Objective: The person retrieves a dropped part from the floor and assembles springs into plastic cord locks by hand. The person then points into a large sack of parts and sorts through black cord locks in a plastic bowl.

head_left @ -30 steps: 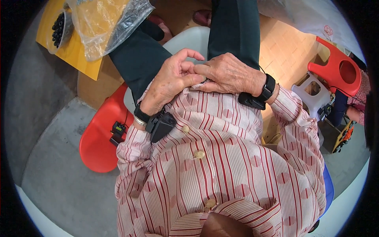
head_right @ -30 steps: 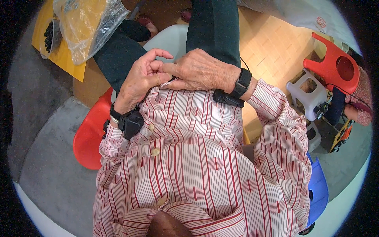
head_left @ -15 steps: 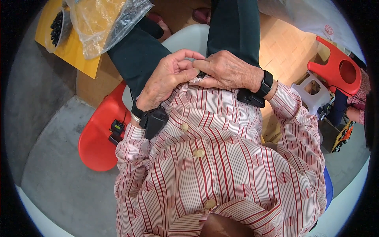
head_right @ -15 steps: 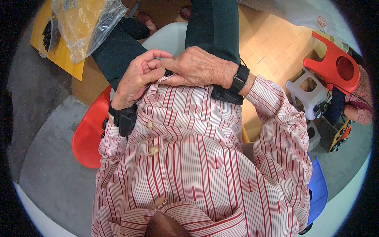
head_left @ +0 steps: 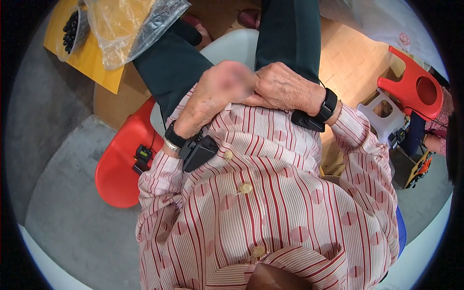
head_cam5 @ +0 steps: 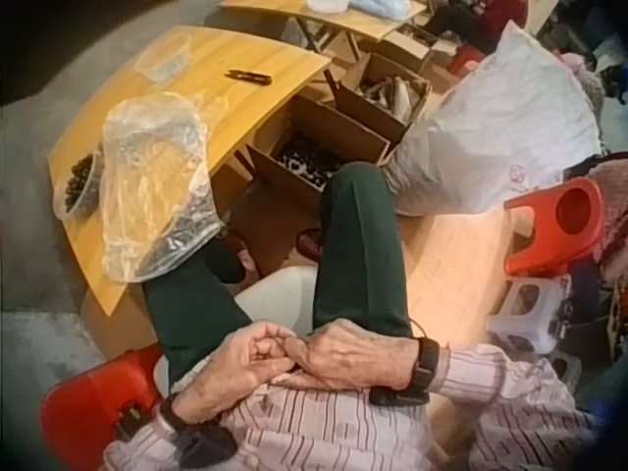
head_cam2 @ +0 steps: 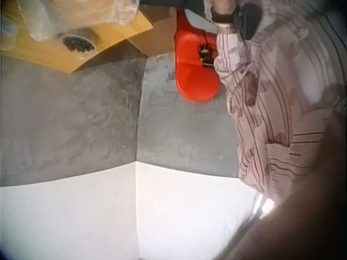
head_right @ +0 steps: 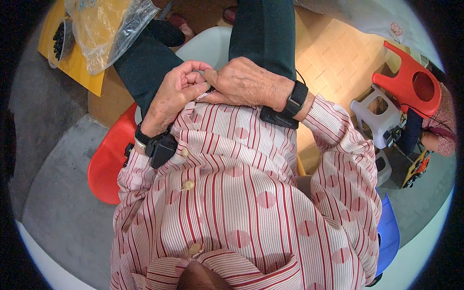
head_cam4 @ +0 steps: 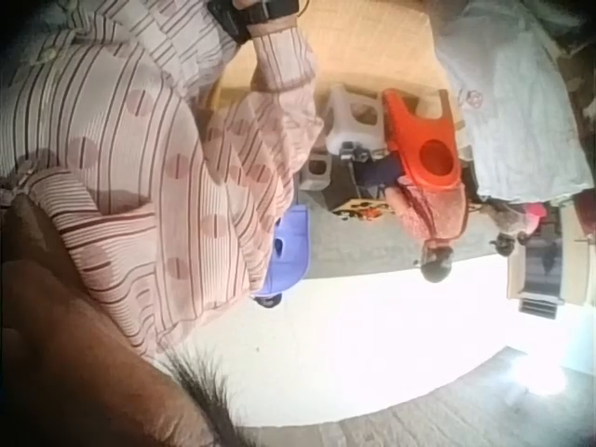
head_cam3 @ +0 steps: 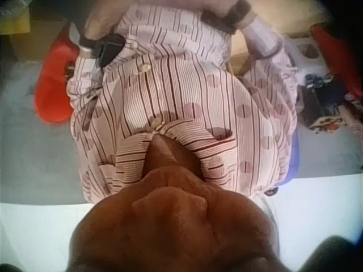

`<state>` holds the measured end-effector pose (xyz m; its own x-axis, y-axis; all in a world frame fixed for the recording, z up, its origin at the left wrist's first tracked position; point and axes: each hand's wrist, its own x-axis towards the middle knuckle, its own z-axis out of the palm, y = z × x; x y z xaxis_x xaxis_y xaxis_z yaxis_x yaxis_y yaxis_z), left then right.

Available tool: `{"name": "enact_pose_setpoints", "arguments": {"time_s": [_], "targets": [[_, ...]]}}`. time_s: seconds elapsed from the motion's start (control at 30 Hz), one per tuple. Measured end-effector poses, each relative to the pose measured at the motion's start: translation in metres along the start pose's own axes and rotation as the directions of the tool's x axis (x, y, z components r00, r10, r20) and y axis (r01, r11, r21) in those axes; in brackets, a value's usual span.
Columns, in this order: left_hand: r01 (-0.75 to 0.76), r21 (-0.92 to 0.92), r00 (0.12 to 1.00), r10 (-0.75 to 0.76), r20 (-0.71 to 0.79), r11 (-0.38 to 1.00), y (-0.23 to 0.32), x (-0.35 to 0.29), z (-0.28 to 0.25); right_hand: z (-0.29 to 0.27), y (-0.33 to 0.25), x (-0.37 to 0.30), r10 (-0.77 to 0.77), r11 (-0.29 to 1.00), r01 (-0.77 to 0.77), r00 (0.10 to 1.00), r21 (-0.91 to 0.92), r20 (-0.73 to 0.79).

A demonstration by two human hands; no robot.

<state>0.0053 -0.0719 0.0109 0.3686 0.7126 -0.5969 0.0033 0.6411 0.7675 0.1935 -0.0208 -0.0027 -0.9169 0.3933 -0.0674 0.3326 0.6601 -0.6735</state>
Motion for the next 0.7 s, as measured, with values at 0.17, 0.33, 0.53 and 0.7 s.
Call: {"name": "enact_pose_setpoints", "arguments": {"time_s": [0.17,0.33,0.53,0.7], "targets": [[0.041,0.067,0.998,-0.037,-0.053,0.997,0.003,0.001,0.003,-0.005,-0.004,0.002,0.029,0.999,-0.028,0.999,-0.032,0.035],[0.042,0.059,0.995,-0.036,-0.096,0.997,0.004,0.0,0.005,-0.004,-0.006,0.002,0.039,0.999,-0.038,0.999,-0.026,0.037],[0.047,0.007,0.992,-0.046,-0.117,0.999,0.003,-0.002,0.008,-0.001,-0.003,0.002,0.059,0.998,-0.061,0.996,0.019,0.065],[0.055,0.025,0.992,-0.052,-0.112,0.998,-0.004,-0.001,0.007,0.001,0.0,0.002,0.07,0.997,-0.075,0.99,0.03,0.123]]}}
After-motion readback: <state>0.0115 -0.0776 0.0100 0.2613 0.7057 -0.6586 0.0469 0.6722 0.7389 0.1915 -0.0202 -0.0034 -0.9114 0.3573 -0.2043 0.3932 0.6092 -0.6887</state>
